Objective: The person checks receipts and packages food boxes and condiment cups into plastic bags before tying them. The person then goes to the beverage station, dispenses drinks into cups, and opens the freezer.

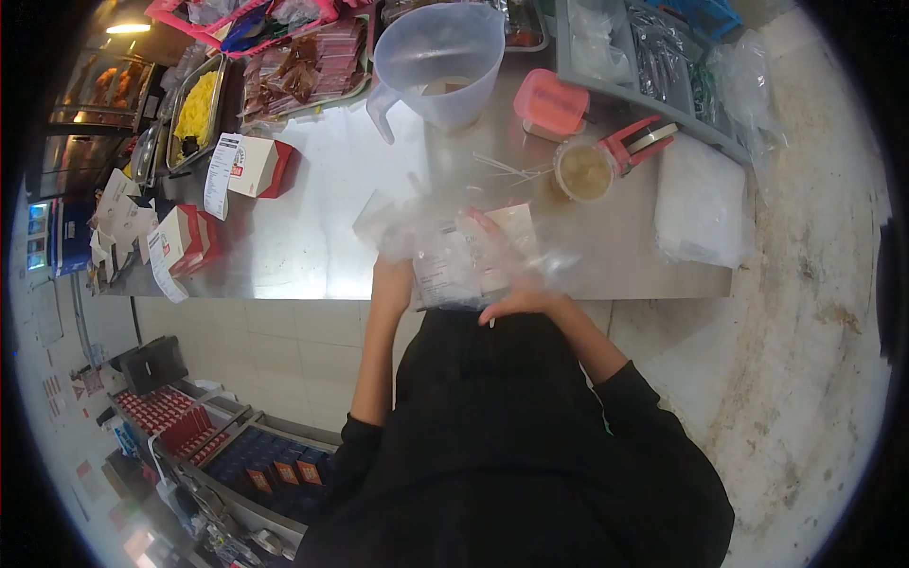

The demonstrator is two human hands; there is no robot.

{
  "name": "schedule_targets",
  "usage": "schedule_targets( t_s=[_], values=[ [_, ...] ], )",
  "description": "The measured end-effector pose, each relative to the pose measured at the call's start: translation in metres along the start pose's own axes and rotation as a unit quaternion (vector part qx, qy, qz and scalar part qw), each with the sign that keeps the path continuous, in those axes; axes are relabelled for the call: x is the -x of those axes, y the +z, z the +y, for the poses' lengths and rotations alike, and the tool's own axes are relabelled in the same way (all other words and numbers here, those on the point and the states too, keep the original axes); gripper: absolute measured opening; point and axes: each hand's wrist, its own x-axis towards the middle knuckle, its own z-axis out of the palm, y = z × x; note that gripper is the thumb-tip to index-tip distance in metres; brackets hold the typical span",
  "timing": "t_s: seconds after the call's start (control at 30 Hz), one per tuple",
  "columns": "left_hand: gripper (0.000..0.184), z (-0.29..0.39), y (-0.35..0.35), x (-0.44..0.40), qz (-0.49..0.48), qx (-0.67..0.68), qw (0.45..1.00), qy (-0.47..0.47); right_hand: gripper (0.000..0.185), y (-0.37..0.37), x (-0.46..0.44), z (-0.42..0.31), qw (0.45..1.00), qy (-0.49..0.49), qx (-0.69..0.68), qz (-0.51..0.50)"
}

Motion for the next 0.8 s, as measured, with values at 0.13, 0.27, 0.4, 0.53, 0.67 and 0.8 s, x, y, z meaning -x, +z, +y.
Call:
schedule_targets(
  t_s=[0.13,0.27,0.4,0.53,0.67,0.8],
  values=[
    [0.03,0.044,0.013,0.024,0.076,0.14,0.984,0.074,0.094,0.029,0.001,0.017,0.97,-0.015,0.241,0.02],
    [0.058,0.054,-0.032,0.019,-0.113,0.035,0.936,0.333,0.055,0.033,0.018,0.041,0.981,0.161,-0.1,0.049],
    [0.1,0.009,-0.008,0.023,-0.15,0.033,0.977,0.15,0.018,0.018,-0.003,-0.003,0.968,-0.001,0.25,-0.009],
    [0.109,-0.007,-0.012,0.021,-0.163,-0.038,0.974,0.151,0.012,0.02,-0.006,-0.004,0.987,-0.024,0.158,0.02],
    [0.112,0.005,-0.03,0.014,-0.07,-0.233,0.963,0.119,0.014,0.015,-0.005,-0.014,0.98,-0.001,0.196,-0.029],
    [0.097,0.026,-0.036,-0.01,-0.18,-0.227,0.919,0.268,0.018,0.007,0.005,-0.012,0.934,0.089,0.307,-0.161]
  ],
)
